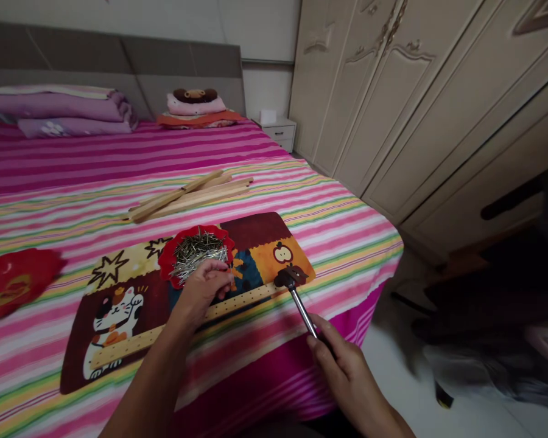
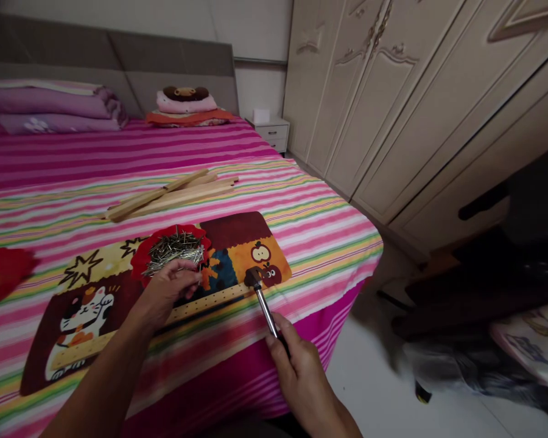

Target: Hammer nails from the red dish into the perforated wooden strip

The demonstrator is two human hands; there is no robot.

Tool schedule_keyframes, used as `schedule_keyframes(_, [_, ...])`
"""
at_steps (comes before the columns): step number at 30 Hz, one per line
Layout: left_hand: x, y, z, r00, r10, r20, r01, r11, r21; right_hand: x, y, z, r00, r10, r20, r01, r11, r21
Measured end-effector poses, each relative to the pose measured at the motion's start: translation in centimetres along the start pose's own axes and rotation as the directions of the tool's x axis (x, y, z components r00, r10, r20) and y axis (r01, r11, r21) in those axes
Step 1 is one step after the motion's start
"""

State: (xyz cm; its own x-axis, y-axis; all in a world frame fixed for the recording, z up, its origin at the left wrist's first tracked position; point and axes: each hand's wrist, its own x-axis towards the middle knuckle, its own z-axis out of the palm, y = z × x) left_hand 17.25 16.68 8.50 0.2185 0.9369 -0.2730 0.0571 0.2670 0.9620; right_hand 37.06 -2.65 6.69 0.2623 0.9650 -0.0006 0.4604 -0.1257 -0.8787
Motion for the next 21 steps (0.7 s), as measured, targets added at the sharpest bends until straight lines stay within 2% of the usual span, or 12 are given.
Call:
schedule_keyframes(5, [-0.5, -0.9, 1.3, 0.992, -0.075, 0.105, 0.065, 0.993, 0.097, -0.2, -0.2, -0.2, 0.999, 0.032, 0.024, -0.033, 0.999, 0.044])
schedule_keyframes(9, [-0.5, -1.8, 2.1, 0.976, -0.13, 0.173, 0.112, 0.988, 0.111, -0.2, -0.2, -0.2, 0.998, 0.054, 0.013, -0.055, 0.996, 0.073])
schedule_keyframes(15, [0.1, -3.4, 3.0, 0.989, -0.098, 0.109, 0.081, 0.985, 0.155, -0.1, -0.2, -0.2, 0.998, 0.059, 0.033, -0.061, 0.995, 0.081])
schedule_keyframes(21, [0.7, -3.8, 3.6, 0.993, -0.106, 0.046, 0.099, 0.985, 0.139, -0.1, 0.1, 0.0, 0.997, 0.06, 0.045, -0.063, 0.995, 0.077])
